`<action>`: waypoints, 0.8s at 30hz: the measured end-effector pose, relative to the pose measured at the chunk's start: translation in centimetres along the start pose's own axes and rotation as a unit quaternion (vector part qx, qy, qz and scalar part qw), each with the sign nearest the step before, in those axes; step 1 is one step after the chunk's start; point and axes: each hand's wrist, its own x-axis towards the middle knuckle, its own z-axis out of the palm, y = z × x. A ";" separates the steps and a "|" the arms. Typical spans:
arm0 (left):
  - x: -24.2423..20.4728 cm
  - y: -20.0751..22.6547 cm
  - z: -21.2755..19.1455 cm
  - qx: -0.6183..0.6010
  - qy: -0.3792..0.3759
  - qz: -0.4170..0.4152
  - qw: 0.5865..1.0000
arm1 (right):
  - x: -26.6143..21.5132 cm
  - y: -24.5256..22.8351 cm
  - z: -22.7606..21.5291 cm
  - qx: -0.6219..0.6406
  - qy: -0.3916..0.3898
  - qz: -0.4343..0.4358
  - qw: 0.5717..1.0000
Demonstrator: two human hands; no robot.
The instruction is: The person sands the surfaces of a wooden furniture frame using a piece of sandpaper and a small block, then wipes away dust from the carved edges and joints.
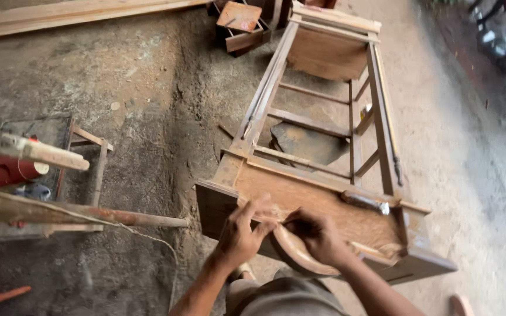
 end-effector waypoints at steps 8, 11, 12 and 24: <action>5.7 -12.1 -6.3 0.285 0.014 0.073 0.956 | 0.4 2.6 -2.4 -0.079 0.130 0.106 0.983; 5.6 -13.8 -5.6 0.269 -0.075 -0.006 0.960 | 0.9 3.5 -3.1 -0.103 0.113 0.142 0.978; 5.1 -13.9 -5.6 0.282 -0.097 -0.020 0.954 | 0.8 3.3 -3.0 -0.094 0.098 0.169 0.976; 5.6 -13.7 -6.7 0.365 -0.010 -0.034 0.930 | 10.4 4.1 3.0 -0.120 -0.140 0.166 0.969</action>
